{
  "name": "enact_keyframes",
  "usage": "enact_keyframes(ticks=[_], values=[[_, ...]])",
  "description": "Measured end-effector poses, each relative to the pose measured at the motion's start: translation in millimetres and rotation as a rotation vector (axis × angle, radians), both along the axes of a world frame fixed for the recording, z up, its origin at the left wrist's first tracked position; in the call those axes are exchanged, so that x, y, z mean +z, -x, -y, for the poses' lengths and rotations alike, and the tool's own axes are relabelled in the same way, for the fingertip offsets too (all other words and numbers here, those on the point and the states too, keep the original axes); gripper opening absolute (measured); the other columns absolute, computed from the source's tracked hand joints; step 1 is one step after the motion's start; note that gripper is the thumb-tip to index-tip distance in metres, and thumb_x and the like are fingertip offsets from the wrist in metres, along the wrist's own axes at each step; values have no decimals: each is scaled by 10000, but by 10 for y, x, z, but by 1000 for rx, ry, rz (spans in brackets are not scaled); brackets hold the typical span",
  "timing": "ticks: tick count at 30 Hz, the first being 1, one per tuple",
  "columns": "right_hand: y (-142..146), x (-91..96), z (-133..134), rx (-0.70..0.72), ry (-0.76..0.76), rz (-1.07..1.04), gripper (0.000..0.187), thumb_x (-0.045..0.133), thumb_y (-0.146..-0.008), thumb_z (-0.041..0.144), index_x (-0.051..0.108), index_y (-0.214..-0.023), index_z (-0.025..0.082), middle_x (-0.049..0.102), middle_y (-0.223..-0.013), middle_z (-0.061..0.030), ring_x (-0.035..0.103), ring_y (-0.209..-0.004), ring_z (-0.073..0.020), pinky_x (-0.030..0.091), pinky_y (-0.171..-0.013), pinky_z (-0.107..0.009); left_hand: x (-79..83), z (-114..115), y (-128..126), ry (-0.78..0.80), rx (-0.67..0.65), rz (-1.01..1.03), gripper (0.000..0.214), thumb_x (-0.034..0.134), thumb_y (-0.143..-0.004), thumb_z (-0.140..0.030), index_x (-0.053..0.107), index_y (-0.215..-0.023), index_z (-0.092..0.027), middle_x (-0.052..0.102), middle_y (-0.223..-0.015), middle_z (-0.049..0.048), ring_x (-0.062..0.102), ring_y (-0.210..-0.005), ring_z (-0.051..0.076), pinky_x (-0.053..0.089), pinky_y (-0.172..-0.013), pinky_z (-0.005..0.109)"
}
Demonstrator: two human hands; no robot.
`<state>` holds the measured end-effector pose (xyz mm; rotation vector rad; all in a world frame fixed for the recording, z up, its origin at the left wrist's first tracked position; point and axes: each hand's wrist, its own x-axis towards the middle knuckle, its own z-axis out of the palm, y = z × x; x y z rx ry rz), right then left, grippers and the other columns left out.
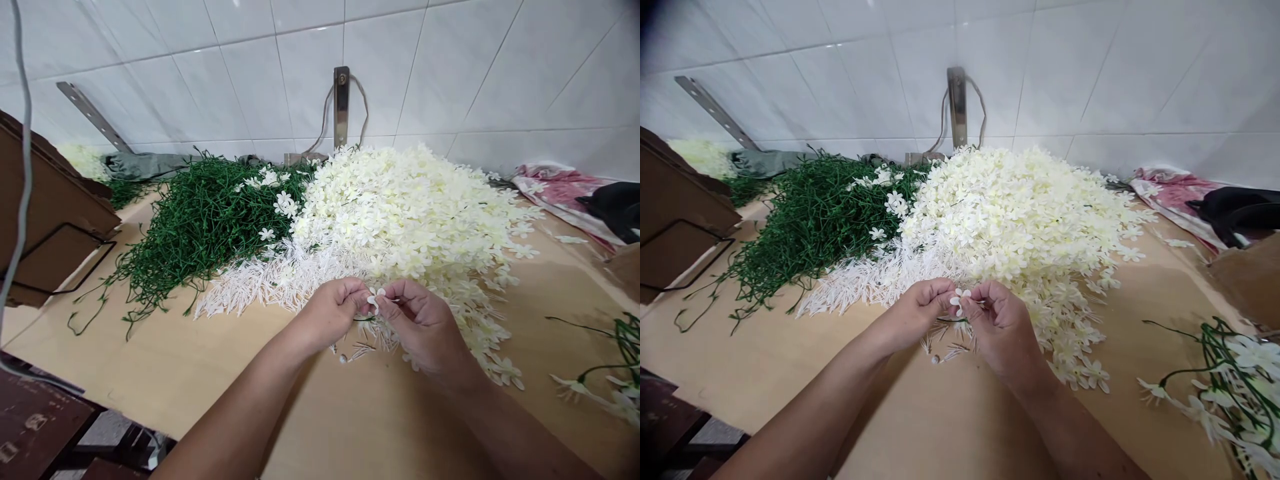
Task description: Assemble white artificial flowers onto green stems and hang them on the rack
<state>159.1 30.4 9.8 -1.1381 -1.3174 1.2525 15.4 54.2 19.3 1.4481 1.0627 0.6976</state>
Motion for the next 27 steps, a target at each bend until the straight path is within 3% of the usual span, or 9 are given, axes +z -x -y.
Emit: enact_keyframes(ticks=[3,10,17,27], values=[[7,-7,6,-21,-17,54,167,593,-745,324,536,-675,184,573,-583,12,463,-508,-102,342,-460,-232,-2,6,-1,2,-21,58,247,455,-783,-311,430,-592,-158,417,-576,-35,379,-555,82,306,-562,224],[16,-48,-4,-35,34,9,183,630,-704,335,531,-653,190,575,-578,10,508,-539,-122,372,-484,-241,18,3,-22,20,-37,142,274,492,-771,-343,423,-586,-152,401,-560,-40,380,-554,71,311,-557,205],[-4,-67,-63,-12,157,-241,226,690,-653,370,566,-689,185,609,-624,8,570,-617,-133,457,-638,-282,-50,-26,-30,-31,14,41,272,462,-792,-378,466,-641,-152,448,-611,-21,393,-589,86,321,-562,213],[12,-4,-77,-58,281,-315,228,752,-524,267,570,-630,179,558,-519,48,476,-481,-73,368,-481,-213,31,-2,20,-95,-69,-1,211,388,-831,-287,453,-674,-162,420,-642,-20,378,-615,92,314,-583,229]])
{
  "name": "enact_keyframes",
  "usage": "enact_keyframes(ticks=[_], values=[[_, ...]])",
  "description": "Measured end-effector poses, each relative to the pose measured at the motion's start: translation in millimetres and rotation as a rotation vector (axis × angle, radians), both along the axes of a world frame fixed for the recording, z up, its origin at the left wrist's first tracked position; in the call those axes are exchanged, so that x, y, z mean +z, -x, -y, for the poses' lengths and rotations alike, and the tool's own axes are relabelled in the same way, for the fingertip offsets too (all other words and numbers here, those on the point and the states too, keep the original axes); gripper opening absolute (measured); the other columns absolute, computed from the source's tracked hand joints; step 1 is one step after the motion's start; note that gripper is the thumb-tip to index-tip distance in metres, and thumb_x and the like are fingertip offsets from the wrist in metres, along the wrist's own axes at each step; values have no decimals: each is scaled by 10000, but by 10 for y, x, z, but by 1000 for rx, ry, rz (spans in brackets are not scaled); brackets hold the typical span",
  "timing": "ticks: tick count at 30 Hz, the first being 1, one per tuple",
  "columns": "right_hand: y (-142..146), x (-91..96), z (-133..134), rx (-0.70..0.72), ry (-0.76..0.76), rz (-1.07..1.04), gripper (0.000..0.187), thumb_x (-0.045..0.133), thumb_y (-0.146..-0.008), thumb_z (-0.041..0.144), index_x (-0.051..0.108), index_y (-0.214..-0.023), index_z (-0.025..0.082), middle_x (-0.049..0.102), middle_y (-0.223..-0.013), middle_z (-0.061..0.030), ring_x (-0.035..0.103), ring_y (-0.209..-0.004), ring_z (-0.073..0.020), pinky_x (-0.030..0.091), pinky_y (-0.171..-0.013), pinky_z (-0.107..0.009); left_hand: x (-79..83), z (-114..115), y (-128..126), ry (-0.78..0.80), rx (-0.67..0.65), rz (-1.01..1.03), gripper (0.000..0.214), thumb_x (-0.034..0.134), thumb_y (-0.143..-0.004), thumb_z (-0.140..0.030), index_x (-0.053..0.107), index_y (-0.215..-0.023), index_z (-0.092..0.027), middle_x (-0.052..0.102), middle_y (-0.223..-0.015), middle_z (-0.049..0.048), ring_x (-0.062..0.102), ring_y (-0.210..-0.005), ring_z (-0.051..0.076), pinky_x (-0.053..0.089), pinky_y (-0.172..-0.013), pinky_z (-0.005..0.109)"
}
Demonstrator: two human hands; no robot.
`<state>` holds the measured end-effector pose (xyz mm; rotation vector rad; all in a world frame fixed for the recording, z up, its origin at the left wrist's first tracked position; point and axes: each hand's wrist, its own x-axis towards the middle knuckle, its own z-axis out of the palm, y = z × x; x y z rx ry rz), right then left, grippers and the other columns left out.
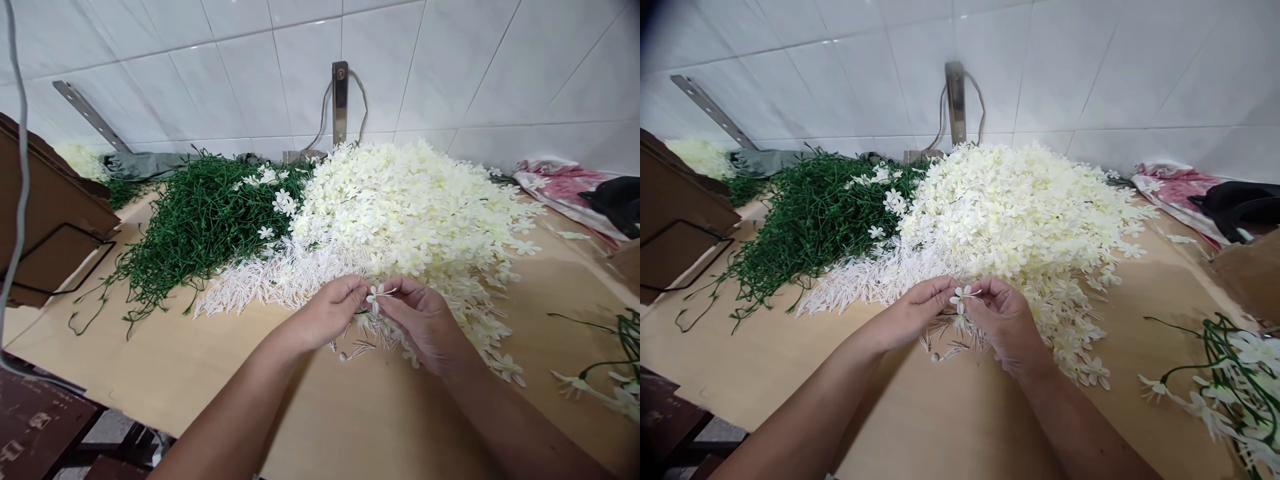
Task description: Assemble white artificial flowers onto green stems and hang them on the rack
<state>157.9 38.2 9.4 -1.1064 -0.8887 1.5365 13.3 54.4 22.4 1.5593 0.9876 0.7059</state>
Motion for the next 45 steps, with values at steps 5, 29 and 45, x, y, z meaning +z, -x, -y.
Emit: enact_keyframes(ticks=[5,29,45], values=[[3,-91,1,-5,-33,39,218,730,-547,284,553,-625,184,567,-546,37,504,-503,-95,375,-492,-233,-8,-13,10,-64,12,-105,219,388,-830,-253,449,-639,-164,429,-620,-22,385,-596,92,324,-582,228],[-31,-116,7,19,-52,44,154,725,-588,234,583,-610,179,577,-558,39,499,-524,-78,388,-509,-208,-70,-53,12,-309,3,-204,276,381,-843,-242,454,-587,-167,462,-614,-12,436,-636,110,337,-627,241],[-132,-123,-62,177,12,-210,115,744,-603,196,639,-649,202,651,-648,38,594,-643,-84,462,-685,-212,-30,3,-27,-110,19,-43,287,384,-835,-315,474,-615,-154,547,-627,2,467,-592,84,374,-570,224]])
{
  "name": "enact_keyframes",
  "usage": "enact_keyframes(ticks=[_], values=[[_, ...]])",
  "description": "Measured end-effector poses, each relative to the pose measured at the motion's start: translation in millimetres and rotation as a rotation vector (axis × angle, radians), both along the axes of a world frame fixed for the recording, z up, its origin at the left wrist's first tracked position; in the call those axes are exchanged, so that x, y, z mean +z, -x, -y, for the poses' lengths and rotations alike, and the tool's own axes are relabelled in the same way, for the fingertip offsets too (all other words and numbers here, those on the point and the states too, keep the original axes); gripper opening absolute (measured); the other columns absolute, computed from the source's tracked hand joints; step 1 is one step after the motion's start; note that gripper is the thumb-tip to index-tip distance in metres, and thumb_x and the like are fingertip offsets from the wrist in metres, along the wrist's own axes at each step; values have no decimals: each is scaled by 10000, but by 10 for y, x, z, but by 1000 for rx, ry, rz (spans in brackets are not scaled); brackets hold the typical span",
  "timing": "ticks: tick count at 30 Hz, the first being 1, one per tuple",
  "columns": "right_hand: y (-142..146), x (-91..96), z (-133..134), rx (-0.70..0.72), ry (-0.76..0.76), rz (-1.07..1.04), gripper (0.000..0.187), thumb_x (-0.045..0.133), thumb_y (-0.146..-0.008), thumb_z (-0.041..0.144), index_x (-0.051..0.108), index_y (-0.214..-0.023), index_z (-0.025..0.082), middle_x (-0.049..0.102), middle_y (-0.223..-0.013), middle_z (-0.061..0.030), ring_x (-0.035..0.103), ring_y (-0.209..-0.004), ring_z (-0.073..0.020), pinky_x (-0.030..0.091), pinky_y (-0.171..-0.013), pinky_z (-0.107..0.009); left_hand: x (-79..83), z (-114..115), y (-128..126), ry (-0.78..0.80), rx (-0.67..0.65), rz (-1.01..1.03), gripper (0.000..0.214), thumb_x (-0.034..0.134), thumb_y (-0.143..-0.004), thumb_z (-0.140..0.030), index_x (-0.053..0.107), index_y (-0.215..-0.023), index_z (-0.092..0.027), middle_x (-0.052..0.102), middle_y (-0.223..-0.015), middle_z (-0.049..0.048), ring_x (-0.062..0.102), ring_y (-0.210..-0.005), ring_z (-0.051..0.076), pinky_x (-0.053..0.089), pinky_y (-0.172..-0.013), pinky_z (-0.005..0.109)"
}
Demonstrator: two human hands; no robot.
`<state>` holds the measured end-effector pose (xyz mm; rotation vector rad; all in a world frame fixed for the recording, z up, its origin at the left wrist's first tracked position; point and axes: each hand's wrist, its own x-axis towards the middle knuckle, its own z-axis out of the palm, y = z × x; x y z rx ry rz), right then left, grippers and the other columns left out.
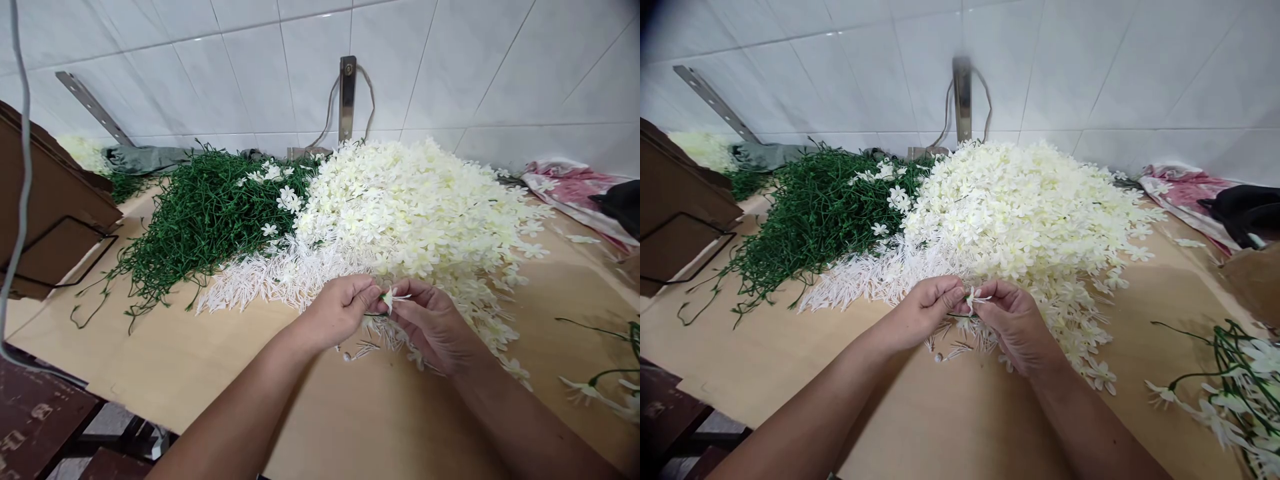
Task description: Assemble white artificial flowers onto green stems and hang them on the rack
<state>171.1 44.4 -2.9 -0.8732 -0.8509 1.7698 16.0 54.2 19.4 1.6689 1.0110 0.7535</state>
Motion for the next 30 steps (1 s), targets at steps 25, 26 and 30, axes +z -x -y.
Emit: enact_keyframes(ticks=[25,26,30], values=[[105,66,52,-86,19,51,281,784,-472,213,513,-537,178,627,-519,41,564,-538,-76,431,-579,-198,-40,-4,3,-162,-82,-51,278,338,-844,-276,445,-612,-165,470,-582,-24,423,-544,88,340,-544,214],[105,58,53,-92,27,53,279,781,-470,201,511,-535,177,626,-519,42,562,-537,-76,429,-577,-198,-46,-5,6,-170,-83,-69,276,338,-841,-273,442,-609,-165,459,-572,-27,410,-530,86,331,-534,214],[94,23,48,-103,56,66,254,760,-495,170,512,-550,177,615,-523,46,540,-521,-78,416,-551,-204,-62,-3,-1,-204,-85,-124,255,350,-827,-244,443,-602,-165,443,-558,-32,404,-529,89,313,-537,222]])
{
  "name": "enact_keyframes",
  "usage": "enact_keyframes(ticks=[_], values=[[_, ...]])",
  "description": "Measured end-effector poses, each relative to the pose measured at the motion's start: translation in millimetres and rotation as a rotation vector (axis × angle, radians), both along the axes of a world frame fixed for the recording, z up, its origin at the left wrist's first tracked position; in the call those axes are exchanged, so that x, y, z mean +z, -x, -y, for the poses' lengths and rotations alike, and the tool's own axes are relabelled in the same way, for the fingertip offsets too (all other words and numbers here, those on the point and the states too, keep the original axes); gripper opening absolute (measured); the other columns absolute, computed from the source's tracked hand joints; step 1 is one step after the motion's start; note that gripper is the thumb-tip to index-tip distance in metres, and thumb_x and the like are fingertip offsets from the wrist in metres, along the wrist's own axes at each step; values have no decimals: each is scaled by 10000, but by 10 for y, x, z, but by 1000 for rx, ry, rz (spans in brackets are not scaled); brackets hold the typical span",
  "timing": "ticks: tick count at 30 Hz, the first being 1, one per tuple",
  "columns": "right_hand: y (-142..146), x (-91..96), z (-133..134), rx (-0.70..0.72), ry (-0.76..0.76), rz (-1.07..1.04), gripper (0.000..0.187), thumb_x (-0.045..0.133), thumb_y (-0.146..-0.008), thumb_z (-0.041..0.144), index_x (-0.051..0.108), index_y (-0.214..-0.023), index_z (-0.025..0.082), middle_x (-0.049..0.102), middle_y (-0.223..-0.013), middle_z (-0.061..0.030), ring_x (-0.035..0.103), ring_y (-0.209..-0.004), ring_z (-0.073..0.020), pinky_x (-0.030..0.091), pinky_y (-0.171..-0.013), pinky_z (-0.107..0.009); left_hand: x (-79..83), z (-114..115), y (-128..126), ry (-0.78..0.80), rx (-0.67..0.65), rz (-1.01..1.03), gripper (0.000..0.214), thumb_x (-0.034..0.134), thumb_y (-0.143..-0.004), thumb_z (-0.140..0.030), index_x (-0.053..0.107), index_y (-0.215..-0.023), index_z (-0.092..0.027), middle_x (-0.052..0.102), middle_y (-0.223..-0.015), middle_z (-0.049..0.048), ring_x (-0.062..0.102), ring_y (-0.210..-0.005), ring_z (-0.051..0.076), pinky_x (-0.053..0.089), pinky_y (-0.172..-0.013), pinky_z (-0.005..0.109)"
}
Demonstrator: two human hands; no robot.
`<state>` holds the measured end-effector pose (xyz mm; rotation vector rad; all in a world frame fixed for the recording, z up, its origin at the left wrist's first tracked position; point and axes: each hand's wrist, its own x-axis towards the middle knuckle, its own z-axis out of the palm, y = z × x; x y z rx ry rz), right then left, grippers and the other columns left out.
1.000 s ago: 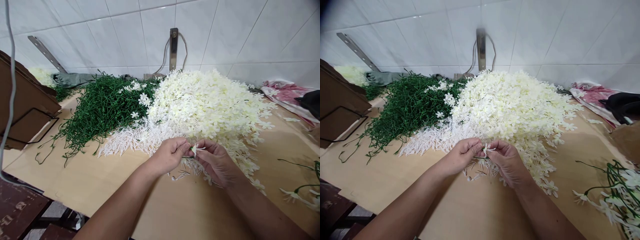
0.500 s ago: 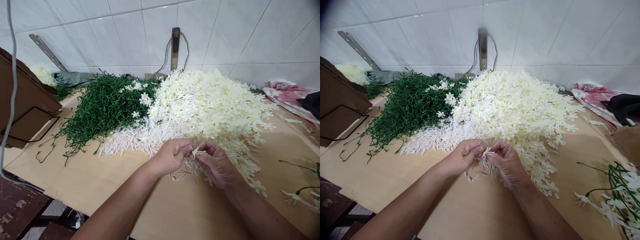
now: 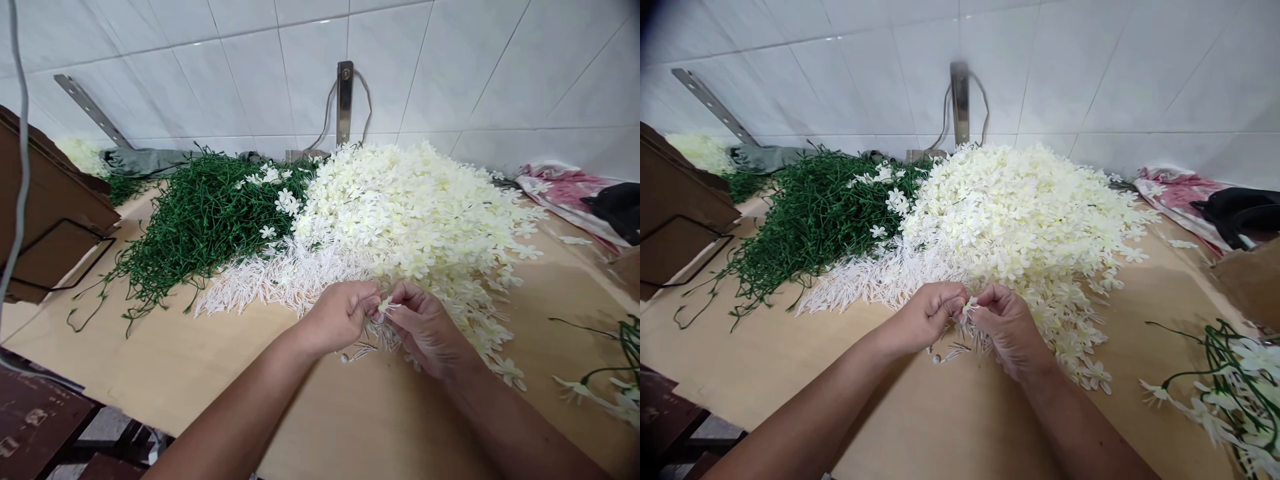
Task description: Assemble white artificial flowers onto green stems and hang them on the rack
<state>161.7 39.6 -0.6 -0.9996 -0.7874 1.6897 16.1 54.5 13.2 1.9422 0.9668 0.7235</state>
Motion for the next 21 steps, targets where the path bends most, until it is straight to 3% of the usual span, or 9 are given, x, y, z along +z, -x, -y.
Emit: enact_keyframes(ticks=[3,8,12,14,18,21], values=[[-7,19,-14,32,-16,-5,221,733,-546,166,514,-572,183,602,-540,47,531,-526,-84,427,-563,-223,14,11,-43,50,35,71,262,360,-831,-279,431,-605,-167,439,-569,-29,408,-553,93,321,-557,227],[-10,109,-9,16,-148,-14,176,705,-629,275,568,-717,206,595,-625,36,563,-629,-109,462,-682,-273,64,10,-80,259,145,372,311,419,-812,-405,414,-611,-168,403,-579,-32,375,-549,84,309,-549,218],[-17,111,39,30,-280,252,249,700,-652,305,597,-857,205,592,-845,-12,550,-738,-119,462,-685,-258,93,-22,-2,393,291,589,348,485,-763,-453,364,-591,-177,264,-498,-68,227,-459,66,202,-471,210],[-3,101,65,81,-343,356,247,666,-691,300,591,-903,199,575,-858,-21,537,-718,-116,458,-648,-248,100,-33,34,462,316,660,354,508,-745,-458,348,-594,-181,226,-488,-76,187,-444,62,165,-454,207],[47,109,91,111,-409,359,167,588,-761,284,567,-896,188,549,-686,20,489,-562,-82,421,-530,-215,81,-37,38,504,264,637,351,535,-723,-474,390,-610,-174,247,-492,-74,179,-440,56,159,-448,203],[53,128,87,48,-378,355,114,581,-766,292,551,-777,182,521,-576,42,458,-487,-73,386,-467,-208,46,-46,22,464,185,475,329,458,-775,-474,446,-654,-168,307,-511,-59,243,-454,66,222,-464,207]])
